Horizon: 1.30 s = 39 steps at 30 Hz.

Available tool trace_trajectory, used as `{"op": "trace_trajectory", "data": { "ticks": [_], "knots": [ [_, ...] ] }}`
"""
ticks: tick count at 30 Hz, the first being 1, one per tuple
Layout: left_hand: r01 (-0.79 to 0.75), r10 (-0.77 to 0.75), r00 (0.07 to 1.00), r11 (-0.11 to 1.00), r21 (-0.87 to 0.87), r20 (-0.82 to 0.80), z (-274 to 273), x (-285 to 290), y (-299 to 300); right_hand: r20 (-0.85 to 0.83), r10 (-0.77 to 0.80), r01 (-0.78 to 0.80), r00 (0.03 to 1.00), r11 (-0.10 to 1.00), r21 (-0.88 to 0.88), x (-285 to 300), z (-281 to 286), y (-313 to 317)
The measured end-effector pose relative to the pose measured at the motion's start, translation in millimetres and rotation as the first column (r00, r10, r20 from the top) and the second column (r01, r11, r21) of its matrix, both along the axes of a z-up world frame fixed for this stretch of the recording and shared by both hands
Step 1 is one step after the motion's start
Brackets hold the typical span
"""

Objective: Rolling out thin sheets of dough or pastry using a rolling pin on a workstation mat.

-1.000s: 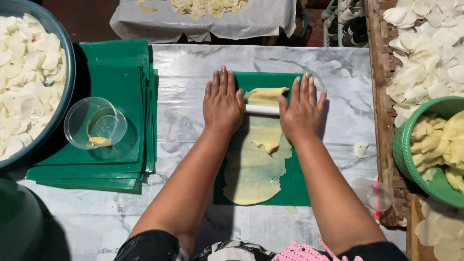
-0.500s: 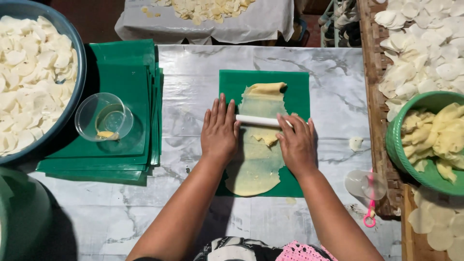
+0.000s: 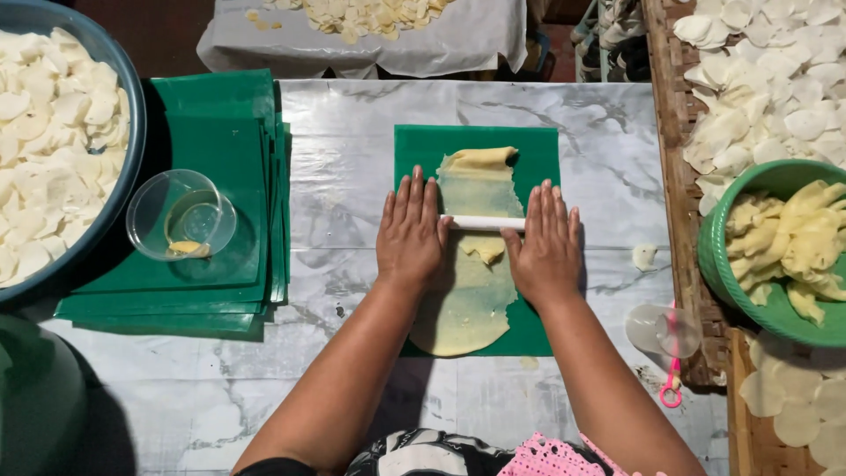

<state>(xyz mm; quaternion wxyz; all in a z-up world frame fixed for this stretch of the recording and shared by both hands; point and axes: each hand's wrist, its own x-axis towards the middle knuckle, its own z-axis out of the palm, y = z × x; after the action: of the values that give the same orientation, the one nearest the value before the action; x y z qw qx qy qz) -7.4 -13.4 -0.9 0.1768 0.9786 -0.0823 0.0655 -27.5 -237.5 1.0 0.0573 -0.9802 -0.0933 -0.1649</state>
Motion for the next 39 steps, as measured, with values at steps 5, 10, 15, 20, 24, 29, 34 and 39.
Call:
{"op": "trace_trajectory", "data": {
  "ticks": [5, 10, 15, 20, 24, 29, 34, 39],
  "knots": [
    [-0.051, 0.051, 0.996, 0.999, 0.009, -0.073, 16.7, 65.9, -7.2, -0.197, -0.063, 0.071, 0.978, 0.997, 0.031, 78.5, 0.5, -4.6],
    [-0.092, 0.093, 0.986, 0.996, 0.017, -0.136, 22.3, 115.0, -8.5, -0.315, -0.124, 0.151, 0.941, 0.986, 0.065, 117.8, 29.9, 5.7],
    [-0.064, 0.069, 0.985, 0.997, 0.039, -0.157, 41.2, 81.8, -6.5, -0.263, -0.097, 0.112, 0.960, 0.993, 0.042, 88.6, 28.8, 7.9],
    [0.005, 0.000, 0.992, 0.999, 0.042, -0.126, 33.4, 12.3, 4.0, -0.121, 0.052, -0.042, 0.991, 0.996, 0.082, 16.1, 13.1, -1.3],
    [0.044, -0.037, 0.992, 0.998, 0.054, -0.122, 28.5, -45.2, 13.5, -0.104, 0.170, -0.151, 0.980, 0.975, 0.164, -34.9, 10.8, -17.4],
    [-0.036, 0.036, 0.999, 0.999, 0.030, -0.007, 39.4, -2.3, 9.0, -0.078, 0.044, -0.023, 0.996, 0.965, 0.262, 10.0, 1.8, -28.7],
    [-0.094, 0.096, 0.995, 0.994, 0.057, -0.038, 53.6, 52.1, -4.5, -0.065, -0.125, 0.138, 0.990, 0.951, 0.276, 72.0, 8.3, -11.2],
    [-0.023, 0.044, 0.970, 0.996, 0.089, -0.241, 52.7, 30.4, -5.4, -0.345, -0.152, 0.197, 0.926, 0.975, 0.099, 40.5, 38.9, 8.8]
  ]
}}
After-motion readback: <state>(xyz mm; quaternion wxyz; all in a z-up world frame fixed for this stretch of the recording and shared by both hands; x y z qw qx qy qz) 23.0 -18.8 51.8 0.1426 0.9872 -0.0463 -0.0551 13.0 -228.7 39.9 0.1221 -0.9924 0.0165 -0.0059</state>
